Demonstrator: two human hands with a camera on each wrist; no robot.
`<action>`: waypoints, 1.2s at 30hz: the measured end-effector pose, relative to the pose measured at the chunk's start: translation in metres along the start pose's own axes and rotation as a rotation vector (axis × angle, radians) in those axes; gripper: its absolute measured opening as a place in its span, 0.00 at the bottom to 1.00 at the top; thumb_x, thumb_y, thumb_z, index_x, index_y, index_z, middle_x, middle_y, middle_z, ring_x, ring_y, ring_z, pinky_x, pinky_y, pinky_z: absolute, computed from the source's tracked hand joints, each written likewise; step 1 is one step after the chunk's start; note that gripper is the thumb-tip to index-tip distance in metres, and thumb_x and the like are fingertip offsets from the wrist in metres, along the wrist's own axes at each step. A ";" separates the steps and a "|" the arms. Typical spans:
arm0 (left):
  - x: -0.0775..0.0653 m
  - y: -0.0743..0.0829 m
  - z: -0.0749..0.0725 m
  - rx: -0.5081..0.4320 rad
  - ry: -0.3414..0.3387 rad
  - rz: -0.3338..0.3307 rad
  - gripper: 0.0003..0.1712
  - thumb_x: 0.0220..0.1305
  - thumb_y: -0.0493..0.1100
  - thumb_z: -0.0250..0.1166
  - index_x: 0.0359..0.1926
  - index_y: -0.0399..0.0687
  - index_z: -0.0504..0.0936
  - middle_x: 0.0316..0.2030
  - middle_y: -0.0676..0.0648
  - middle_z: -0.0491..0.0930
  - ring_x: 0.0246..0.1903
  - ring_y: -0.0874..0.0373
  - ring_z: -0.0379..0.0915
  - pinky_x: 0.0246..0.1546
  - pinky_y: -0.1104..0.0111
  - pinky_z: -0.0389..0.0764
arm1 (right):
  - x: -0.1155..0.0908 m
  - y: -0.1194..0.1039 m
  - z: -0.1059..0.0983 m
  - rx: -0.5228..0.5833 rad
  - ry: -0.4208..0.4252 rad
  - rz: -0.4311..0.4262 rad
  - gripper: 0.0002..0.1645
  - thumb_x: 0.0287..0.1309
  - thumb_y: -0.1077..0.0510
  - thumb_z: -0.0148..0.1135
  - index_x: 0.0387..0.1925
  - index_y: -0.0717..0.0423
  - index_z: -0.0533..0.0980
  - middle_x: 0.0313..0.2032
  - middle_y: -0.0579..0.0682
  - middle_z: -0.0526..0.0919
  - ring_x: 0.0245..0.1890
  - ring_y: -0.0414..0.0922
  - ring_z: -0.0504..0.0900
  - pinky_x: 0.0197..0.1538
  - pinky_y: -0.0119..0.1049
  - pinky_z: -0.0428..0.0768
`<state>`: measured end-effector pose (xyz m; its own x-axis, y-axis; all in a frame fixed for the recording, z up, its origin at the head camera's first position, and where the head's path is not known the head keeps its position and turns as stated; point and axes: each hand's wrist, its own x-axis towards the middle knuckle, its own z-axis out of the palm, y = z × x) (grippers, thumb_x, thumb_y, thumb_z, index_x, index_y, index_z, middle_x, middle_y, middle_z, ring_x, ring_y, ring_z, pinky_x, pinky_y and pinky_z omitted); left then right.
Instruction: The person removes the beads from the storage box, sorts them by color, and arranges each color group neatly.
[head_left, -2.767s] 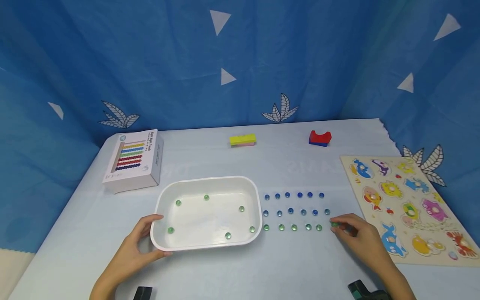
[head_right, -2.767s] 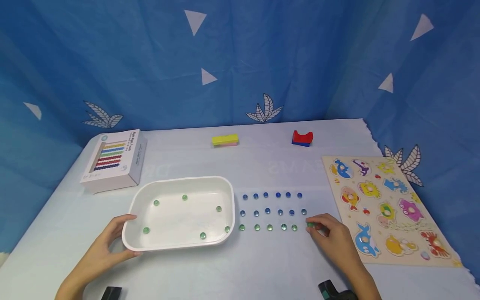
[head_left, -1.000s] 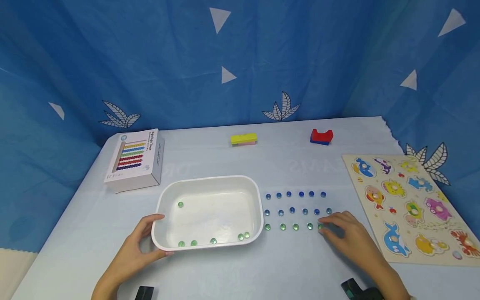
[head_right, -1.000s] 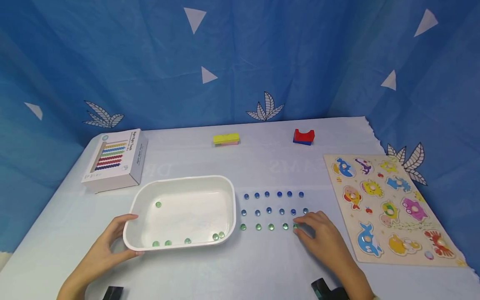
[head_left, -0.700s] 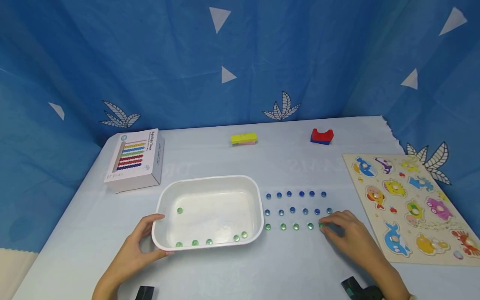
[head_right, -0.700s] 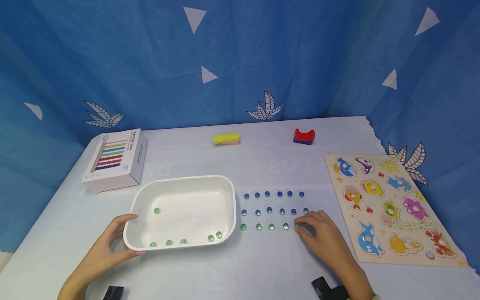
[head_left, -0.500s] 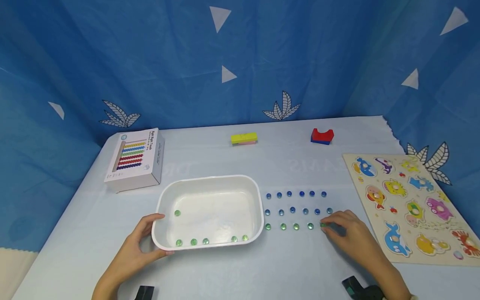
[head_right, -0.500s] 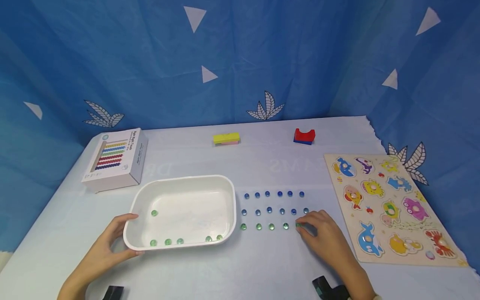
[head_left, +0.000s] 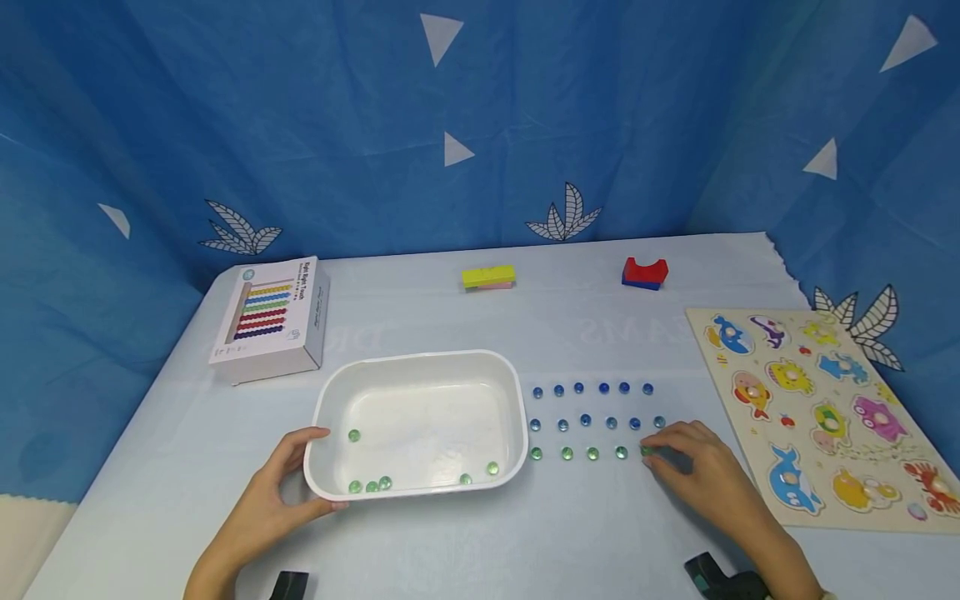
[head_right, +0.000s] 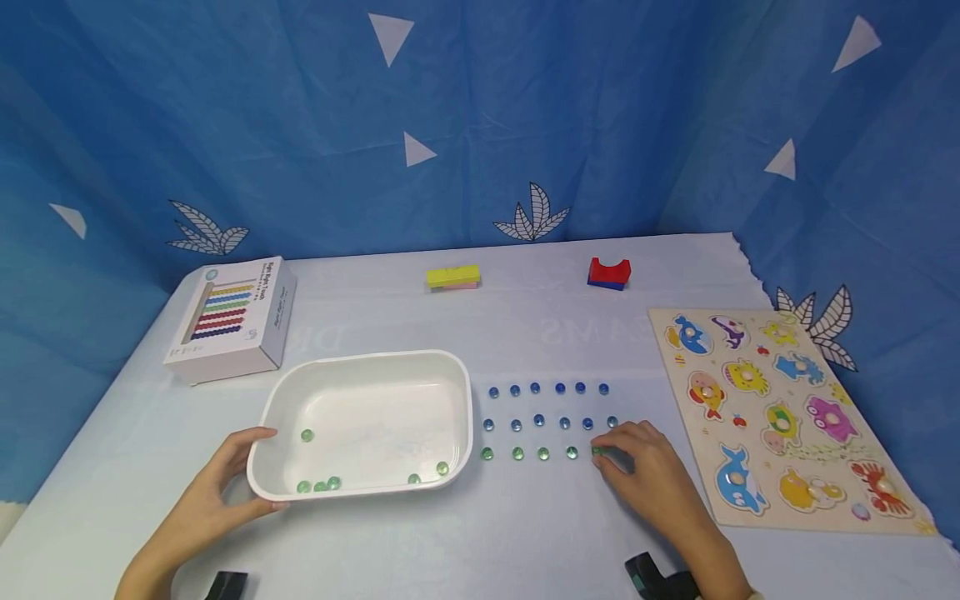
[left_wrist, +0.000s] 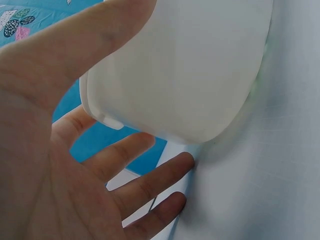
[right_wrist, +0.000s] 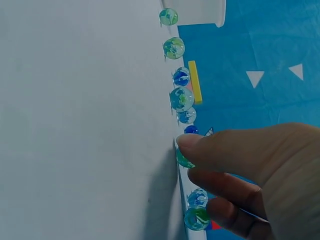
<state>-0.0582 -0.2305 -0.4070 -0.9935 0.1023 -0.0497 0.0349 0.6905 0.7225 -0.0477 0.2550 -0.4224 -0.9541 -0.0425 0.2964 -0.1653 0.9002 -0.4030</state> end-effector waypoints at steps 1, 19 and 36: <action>0.000 0.001 0.000 0.001 0.000 0.000 0.49 0.33 0.54 0.76 0.59 0.63 0.61 0.56 0.44 0.73 0.50 0.63 0.66 0.51 0.45 0.63 | 0.000 0.000 0.000 -0.001 0.002 -0.002 0.14 0.34 0.60 0.73 0.28 0.45 0.81 0.29 0.39 0.80 0.34 0.39 0.74 0.35 0.35 0.77; 0.000 0.000 0.000 -0.022 -0.013 -0.007 0.49 0.33 0.54 0.76 0.59 0.63 0.61 0.55 0.46 0.73 0.48 0.72 0.64 0.50 0.44 0.62 | 0.003 0.005 -0.020 0.082 0.115 0.008 0.09 0.46 0.61 0.66 0.33 0.48 0.81 0.30 0.40 0.81 0.30 0.26 0.65 0.31 0.22 0.64; 0.001 0.003 -0.001 -0.024 -0.027 -0.034 0.49 0.35 0.52 0.76 0.60 0.62 0.59 0.58 0.40 0.69 0.56 0.42 0.64 0.49 0.35 0.58 | 0.077 -0.146 0.001 0.283 -0.624 -0.269 0.15 0.61 0.51 0.52 0.48 0.47 0.77 0.41 0.40 0.80 0.39 0.35 0.75 0.44 0.28 0.77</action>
<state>-0.0588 -0.2293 -0.4042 -0.9907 0.0987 -0.0932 -0.0019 0.6764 0.7366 -0.0970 0.1195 -0.3416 -0.8223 -0.5606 -0.0977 -0.3910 0.6813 -0.6188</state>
